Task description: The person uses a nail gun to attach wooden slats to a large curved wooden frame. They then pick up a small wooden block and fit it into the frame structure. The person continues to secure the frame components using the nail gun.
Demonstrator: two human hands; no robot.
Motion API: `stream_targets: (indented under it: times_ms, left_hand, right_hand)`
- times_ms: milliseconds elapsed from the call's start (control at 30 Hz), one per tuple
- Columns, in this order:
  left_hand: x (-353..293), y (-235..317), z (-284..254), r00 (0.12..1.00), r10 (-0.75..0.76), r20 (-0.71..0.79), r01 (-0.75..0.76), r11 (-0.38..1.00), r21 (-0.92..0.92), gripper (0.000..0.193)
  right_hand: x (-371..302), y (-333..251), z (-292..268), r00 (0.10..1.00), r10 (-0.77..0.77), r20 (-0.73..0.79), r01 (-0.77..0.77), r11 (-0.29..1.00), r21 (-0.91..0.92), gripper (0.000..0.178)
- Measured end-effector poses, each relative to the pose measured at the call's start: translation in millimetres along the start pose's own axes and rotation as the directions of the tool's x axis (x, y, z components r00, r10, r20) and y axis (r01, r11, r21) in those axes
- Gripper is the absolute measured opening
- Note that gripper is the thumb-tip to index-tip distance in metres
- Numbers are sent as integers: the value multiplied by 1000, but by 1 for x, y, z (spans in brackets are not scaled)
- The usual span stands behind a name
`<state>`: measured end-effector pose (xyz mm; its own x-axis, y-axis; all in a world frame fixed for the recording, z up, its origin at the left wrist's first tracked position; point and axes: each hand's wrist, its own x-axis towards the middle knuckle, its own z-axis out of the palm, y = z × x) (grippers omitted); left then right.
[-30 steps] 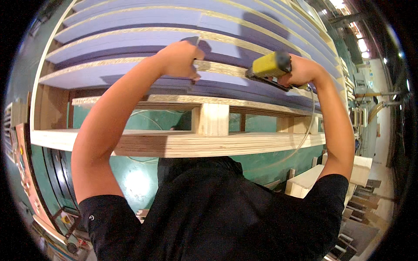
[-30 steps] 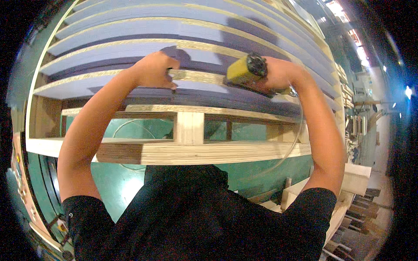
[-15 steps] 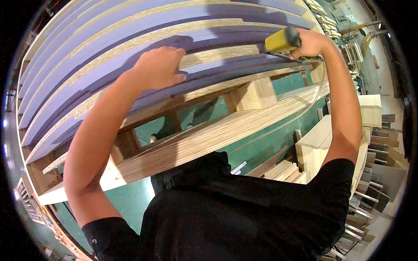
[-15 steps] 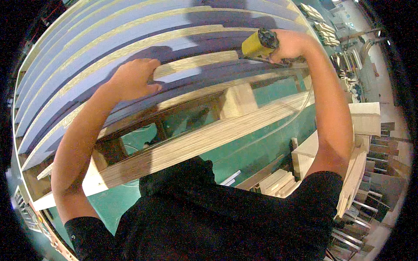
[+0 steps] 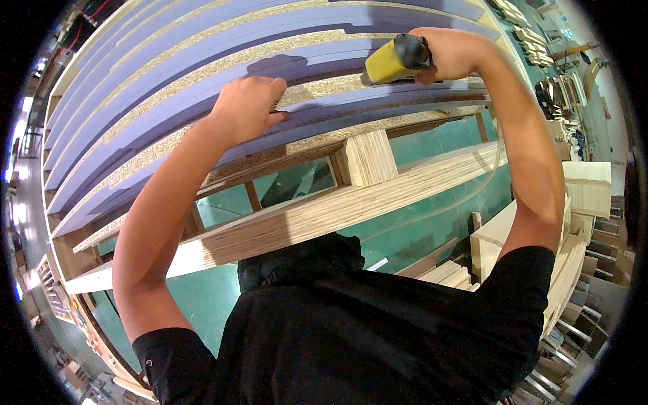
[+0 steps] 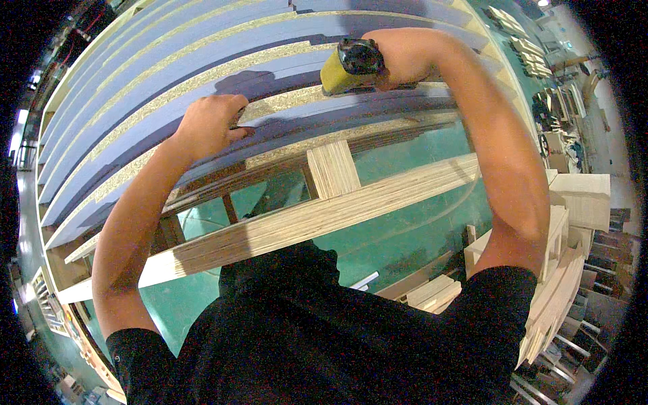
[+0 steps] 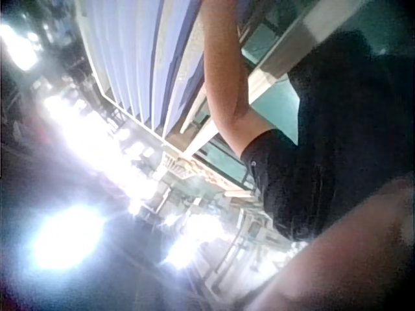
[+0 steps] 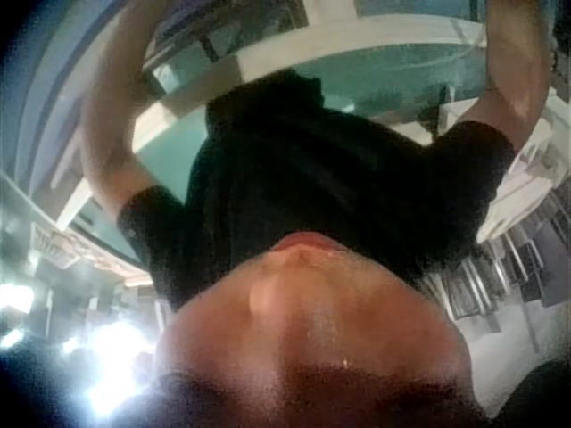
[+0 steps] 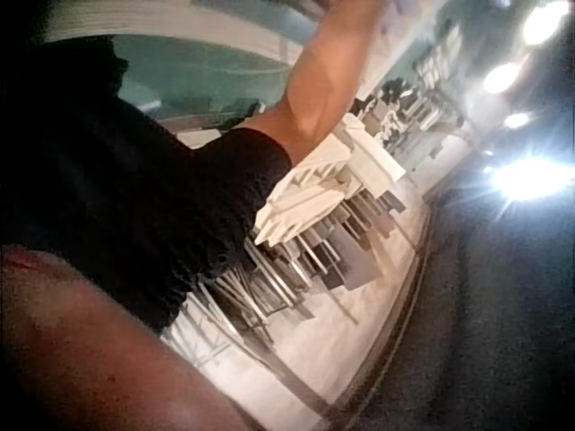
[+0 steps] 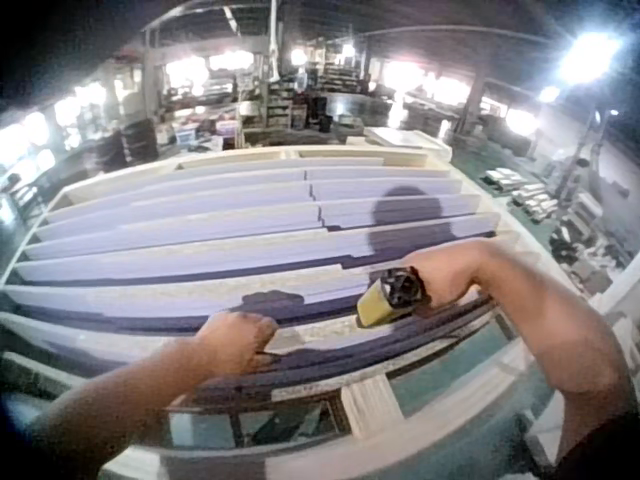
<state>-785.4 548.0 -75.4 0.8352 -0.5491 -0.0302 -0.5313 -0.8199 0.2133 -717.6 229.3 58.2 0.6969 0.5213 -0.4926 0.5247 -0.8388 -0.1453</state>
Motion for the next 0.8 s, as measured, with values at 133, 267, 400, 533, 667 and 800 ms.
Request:
stream_targets:
  times_ms: [133, 267, 400, 533, 667, 800]
  left_hand:
    - [-1, 1, -1, 1000, 18, -12, -18, 1000, 24, 35]
    - [-3, 6, -1, 998, 32, -62, -31, 999, 22, 31]
    - [-2, 1, 0, 1000, 9, -10, -9, 1000, 17, 36]
    - [-1, 1, 0, 1000, -12, 4, 12, 1000, 9, 35]
    - [6, 1, 2, 996, -28, 83, 31, 999, -41, 36]
    - [-4, -3, 1, 1000, -2, 31, 3, 999, -51, 41]
  right_hand:
    - [4, -2, -1, 1000, -29, -4, 29, 999, 16, 57]
    - [10, -4, -4, 996, -87, 16, 87, 996, 11, 54]
    - [10, -11, -7, 996, -74, 42, 72, 996, 55, 52]
    - [12, -10, -11, 998, -48, 35, 47, 999, 14, 46]
    - [18, -5, -33, 995, 82, 62, -91, 983, 156, 40]
    - [48, -52, -53, 984, 134, -118, -131, 991, 36, 36]
